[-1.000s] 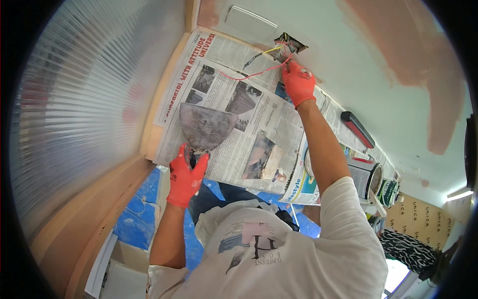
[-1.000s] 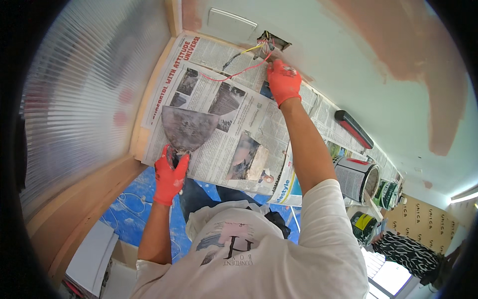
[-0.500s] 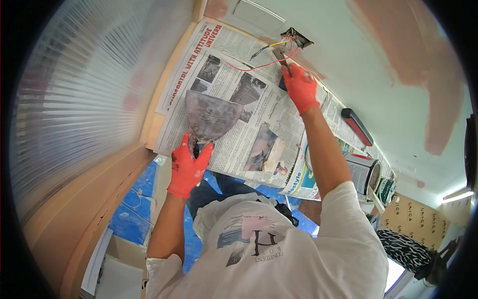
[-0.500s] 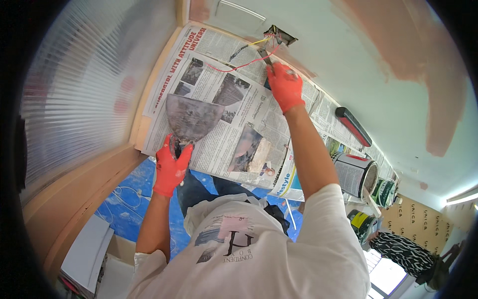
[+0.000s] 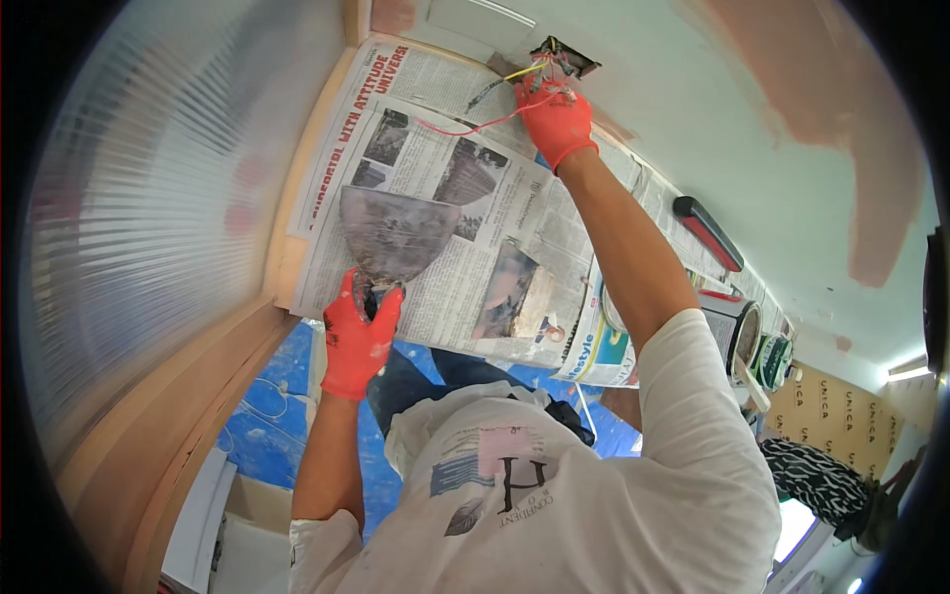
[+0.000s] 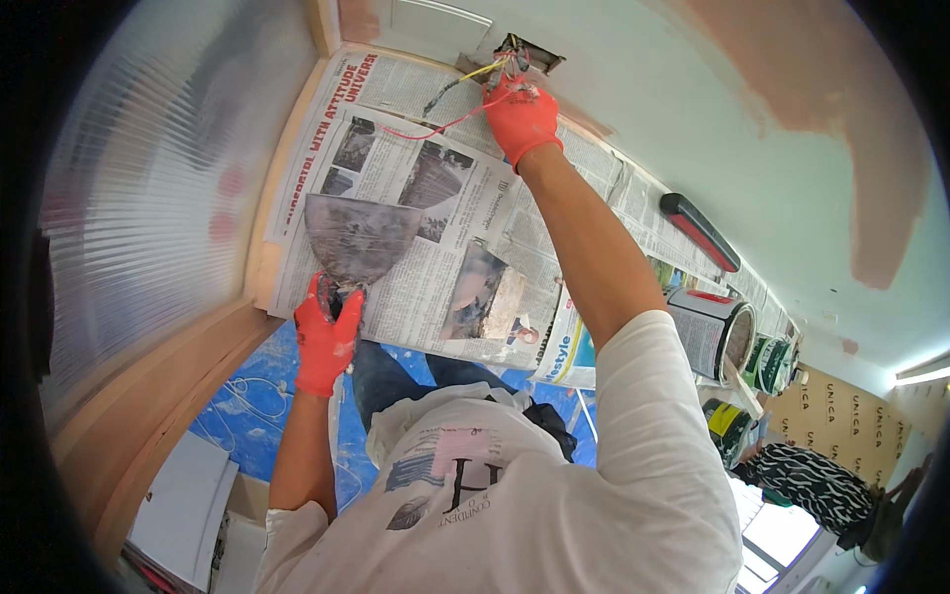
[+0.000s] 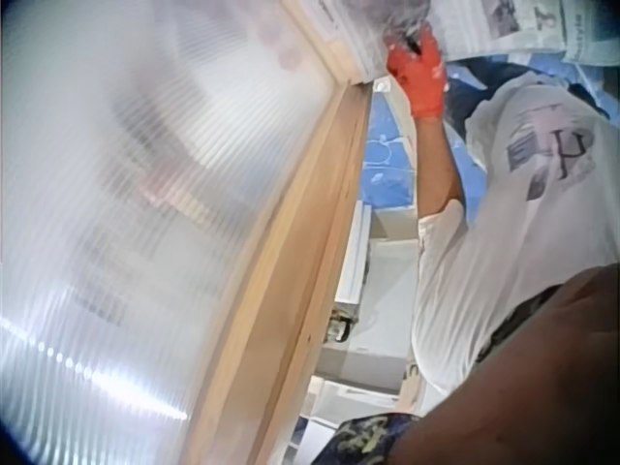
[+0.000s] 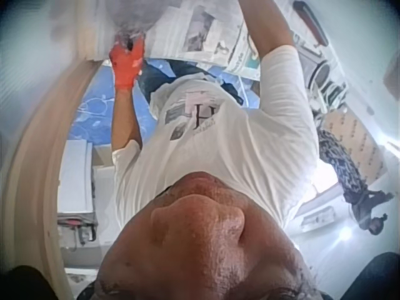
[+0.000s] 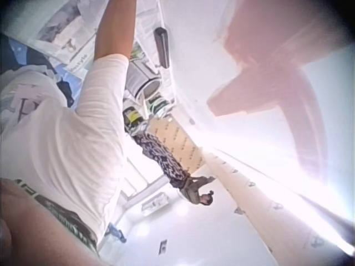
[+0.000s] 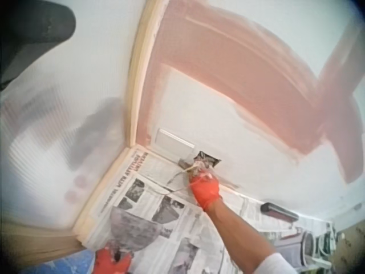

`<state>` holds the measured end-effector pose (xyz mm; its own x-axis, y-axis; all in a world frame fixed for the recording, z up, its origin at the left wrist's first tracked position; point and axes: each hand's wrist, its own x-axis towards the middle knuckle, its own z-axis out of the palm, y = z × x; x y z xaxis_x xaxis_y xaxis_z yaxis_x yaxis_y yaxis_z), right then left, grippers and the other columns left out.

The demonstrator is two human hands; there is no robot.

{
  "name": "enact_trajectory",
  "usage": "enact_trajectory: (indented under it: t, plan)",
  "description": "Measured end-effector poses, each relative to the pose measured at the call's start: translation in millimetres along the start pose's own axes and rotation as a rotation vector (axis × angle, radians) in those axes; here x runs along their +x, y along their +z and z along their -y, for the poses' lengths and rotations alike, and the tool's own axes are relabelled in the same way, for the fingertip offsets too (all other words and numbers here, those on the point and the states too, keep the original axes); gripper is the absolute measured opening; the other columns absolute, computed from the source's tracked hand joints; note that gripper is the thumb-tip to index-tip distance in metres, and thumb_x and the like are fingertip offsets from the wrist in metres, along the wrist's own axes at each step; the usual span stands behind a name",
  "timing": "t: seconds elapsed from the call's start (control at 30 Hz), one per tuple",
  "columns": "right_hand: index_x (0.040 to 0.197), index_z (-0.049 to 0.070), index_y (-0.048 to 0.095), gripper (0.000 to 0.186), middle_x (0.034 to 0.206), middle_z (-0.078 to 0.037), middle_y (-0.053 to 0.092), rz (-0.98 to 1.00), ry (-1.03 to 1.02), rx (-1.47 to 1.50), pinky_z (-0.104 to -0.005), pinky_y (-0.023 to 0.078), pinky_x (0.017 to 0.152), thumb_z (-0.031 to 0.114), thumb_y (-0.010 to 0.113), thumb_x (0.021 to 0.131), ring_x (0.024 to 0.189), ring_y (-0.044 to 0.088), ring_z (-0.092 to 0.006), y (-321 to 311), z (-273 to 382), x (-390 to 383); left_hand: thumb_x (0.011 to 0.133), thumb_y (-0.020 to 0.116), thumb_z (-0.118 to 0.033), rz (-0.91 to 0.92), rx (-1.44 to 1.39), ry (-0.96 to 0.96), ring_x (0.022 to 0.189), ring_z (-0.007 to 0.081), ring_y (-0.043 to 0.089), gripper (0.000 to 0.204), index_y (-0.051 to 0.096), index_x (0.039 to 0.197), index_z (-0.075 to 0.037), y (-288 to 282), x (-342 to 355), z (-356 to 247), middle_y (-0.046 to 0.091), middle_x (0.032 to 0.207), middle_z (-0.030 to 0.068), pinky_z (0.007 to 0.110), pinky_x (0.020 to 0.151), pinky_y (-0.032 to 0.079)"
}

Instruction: The person applies joint compound to the seams of a wall using putty knives and a trowel, then scrapes excess material from the tools over a workbench covered in newspaper.

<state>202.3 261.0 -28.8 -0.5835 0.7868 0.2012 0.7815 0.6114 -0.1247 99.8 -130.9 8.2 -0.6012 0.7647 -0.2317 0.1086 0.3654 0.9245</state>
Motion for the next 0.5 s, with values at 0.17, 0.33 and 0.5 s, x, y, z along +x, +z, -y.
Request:
enact_trajectory:
  t: [0.17,0.33,0.5]
  plan:
    - [0.094,0.008,0.067,0.033,0.092,-0.014,0.072,0.053,0.067,-0.076,-0.0419,0.053,0.080,0.037,0.051,0.096,0.092,0.068,-0.0338,-25,-5,-13,0.088,0.071,-0.023,-0.047,0.055,0.081,0.079,0.0321,0.067,0.036,0.059,0.112,0.002,0,0,4,0.070,0.090,0.0170,0.040,0.073,0.051]
    - [0.092,0.009,0.064,0.031,0.089,-0.013,0.071,0.120,0.133,-0.170,-0.0462,0.052,0.077,0.037,0.051,0.096,0.086,0.067,-0.0353,-69,-36,-48,0.088,0.071,-0.021,-0.001,-0.045,0.024,0.083,0.0287,0.067,0.036,0.059,0.113,0.003,-2,1,-1,0.070,0.094,0.0175,0.038,0.076,0.051]
    - [0.095,0.013,0.065,0.027,0.090,-0.013,0.070,0.026,-0.021,-0.210,-0.0471,0.052,0.073,0.037,0.054,0.096,0.084,0.067,-0.0341,-62,-47,-76,0.088,0.071,-0.020,0.001,-0.014,0.007,0.082,0.0255,0.065,0.035,0.059,0.111,0.004,-2,1,6,0.070,0.094,0.0172,0.037,0.077,0.051]
